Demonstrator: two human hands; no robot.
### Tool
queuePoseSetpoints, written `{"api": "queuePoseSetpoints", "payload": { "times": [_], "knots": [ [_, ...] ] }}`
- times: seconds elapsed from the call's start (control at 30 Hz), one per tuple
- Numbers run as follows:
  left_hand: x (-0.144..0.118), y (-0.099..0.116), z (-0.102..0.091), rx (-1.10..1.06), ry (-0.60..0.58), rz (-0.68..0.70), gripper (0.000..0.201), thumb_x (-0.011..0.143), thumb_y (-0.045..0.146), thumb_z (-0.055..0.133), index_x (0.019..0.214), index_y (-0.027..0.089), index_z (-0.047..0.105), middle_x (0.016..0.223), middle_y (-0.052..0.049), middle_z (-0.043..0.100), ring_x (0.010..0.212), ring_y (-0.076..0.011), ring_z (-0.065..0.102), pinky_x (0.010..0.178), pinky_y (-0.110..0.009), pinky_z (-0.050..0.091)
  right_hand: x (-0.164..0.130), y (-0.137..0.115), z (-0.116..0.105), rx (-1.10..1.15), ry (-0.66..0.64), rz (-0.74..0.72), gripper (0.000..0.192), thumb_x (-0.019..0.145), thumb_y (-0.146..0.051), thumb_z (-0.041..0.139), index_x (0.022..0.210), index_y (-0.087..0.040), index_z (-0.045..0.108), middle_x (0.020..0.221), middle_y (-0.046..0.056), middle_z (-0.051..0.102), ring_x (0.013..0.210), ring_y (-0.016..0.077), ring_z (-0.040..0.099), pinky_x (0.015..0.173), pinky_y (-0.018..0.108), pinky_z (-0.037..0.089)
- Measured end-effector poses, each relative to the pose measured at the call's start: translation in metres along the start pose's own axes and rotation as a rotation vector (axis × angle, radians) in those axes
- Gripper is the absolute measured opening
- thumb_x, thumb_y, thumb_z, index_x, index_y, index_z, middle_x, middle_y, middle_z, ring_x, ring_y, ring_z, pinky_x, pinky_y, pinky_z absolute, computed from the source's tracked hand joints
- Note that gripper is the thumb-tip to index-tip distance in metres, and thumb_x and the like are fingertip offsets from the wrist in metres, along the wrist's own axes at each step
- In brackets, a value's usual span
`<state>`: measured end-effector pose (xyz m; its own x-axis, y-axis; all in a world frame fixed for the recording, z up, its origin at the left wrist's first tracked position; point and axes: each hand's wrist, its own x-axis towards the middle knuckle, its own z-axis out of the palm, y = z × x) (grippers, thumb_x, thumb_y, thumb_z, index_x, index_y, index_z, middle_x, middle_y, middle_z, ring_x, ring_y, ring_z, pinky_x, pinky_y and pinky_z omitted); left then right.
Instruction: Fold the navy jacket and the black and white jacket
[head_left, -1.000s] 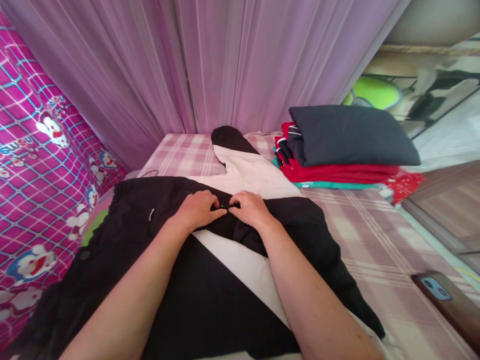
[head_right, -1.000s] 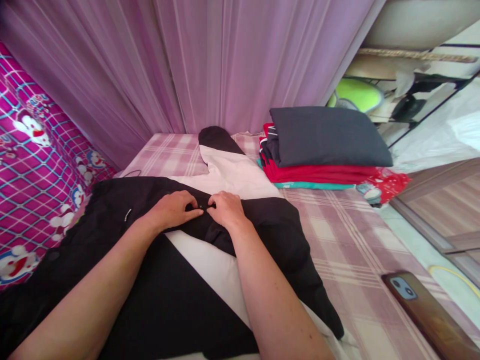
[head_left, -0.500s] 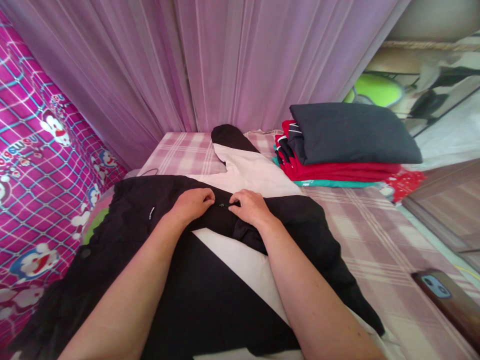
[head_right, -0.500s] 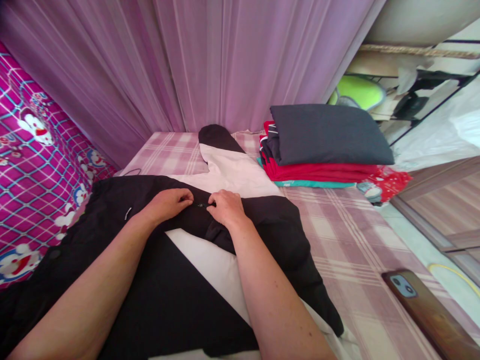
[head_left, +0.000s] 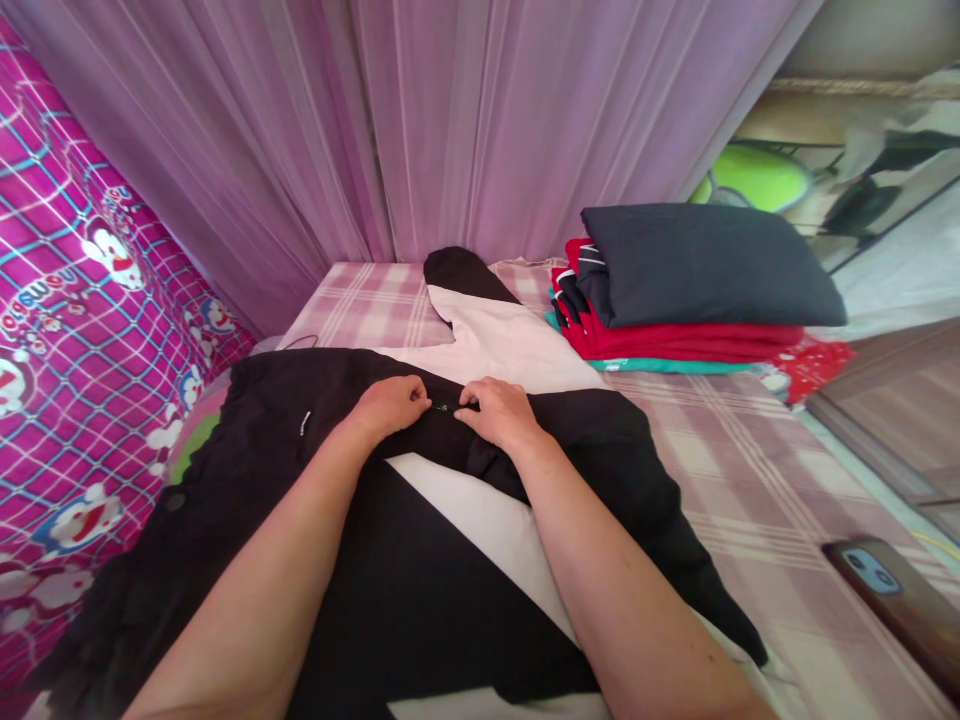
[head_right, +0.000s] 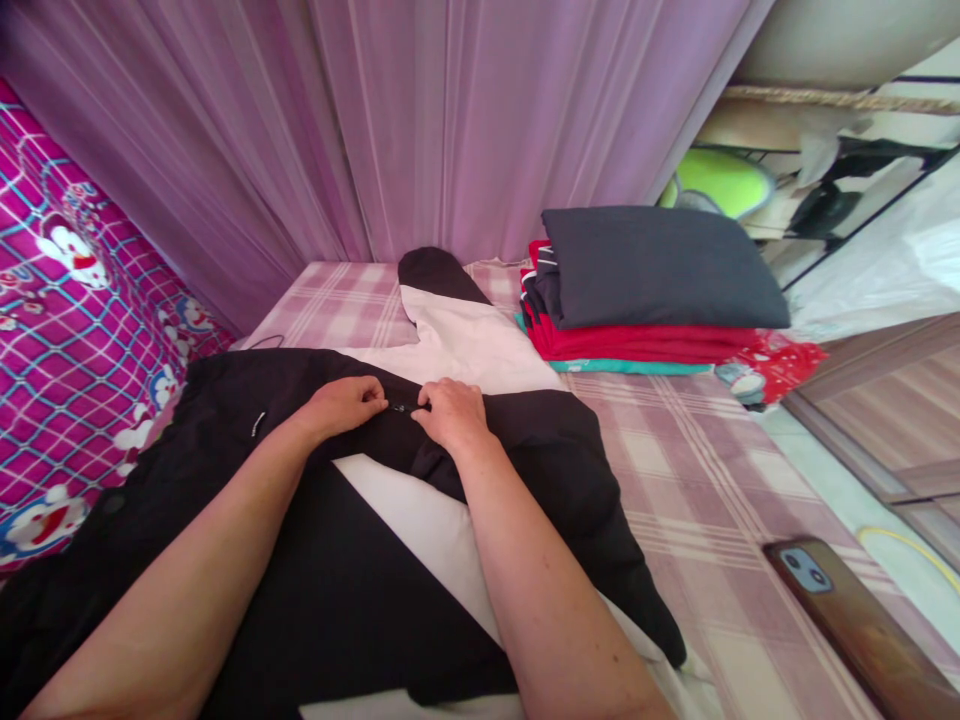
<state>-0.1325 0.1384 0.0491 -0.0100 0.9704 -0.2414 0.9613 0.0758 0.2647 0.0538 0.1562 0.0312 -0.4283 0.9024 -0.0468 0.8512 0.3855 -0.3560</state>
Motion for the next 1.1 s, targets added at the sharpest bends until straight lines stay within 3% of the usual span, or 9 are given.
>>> {"api": "queuePoseSetpoints", "payload": {
  "times": [0.67, 0.9, 1.1],
  "knots": [
    [0.005, -0.007, 0.000, 0.015, 0.064, 0.013, 0.020, 0.084, 0.036, 0.053, 0.090, 0.024, 0.068, 0.091, -0.002, 0.073, 0.082, -0.0184, 0.065, 0.068, -0.027, 0.044, -0.002, -0.005, -0.005, -0.010, -0.005, 0.024, 0.012, 0.087, -0.037, 0.068, 0.093, -0.028, 0.072, 0.104, 0.002, 0.072, 0.099, 0.0204, 0.064, 0.086, 0.034, 0.042],
    [0.004, -0.015, -0.004, -0.168, 0.015, 0.046, 0.024, 0.081, 0.041, 0.053, 0.081, 0.022, 0.068, 0.075, 0.000, 0.068, 0.071, -0.0166, 0.061, 0.063, -0.027, 0.043, -0.003, -0.005, -0.005, 0.003, 0.010, 0.007, 0.011, 0.086, -0.035, 0.067, 0.092, -0.027, 0.071, 0.103, 0.002, 0.072, 0.099, 0.0208, 0.063, 0.086, 0.034, 0.041],
    [0.000, -0.015, -0.010, -0.337, 0.032, 0.173, 0.032, 0.080, 0.048, 0.053, 0.071, 0.019, 0.065, 0.066, 0.001, 0.062, 0.063, -0.0140, 0.055, 0.060, -0.026, 0.040, 0.000, -0.003, 0.002, 0.111, 0.076, -0.139, 0.034, 0.083, -0.025, 0.069, 0.117, -0.030, 0.066, 0.106, 0.000, 0.070, 0.099, 0.0184, 0.063, 0.089, 0.033, 0.040]
  ]
}}
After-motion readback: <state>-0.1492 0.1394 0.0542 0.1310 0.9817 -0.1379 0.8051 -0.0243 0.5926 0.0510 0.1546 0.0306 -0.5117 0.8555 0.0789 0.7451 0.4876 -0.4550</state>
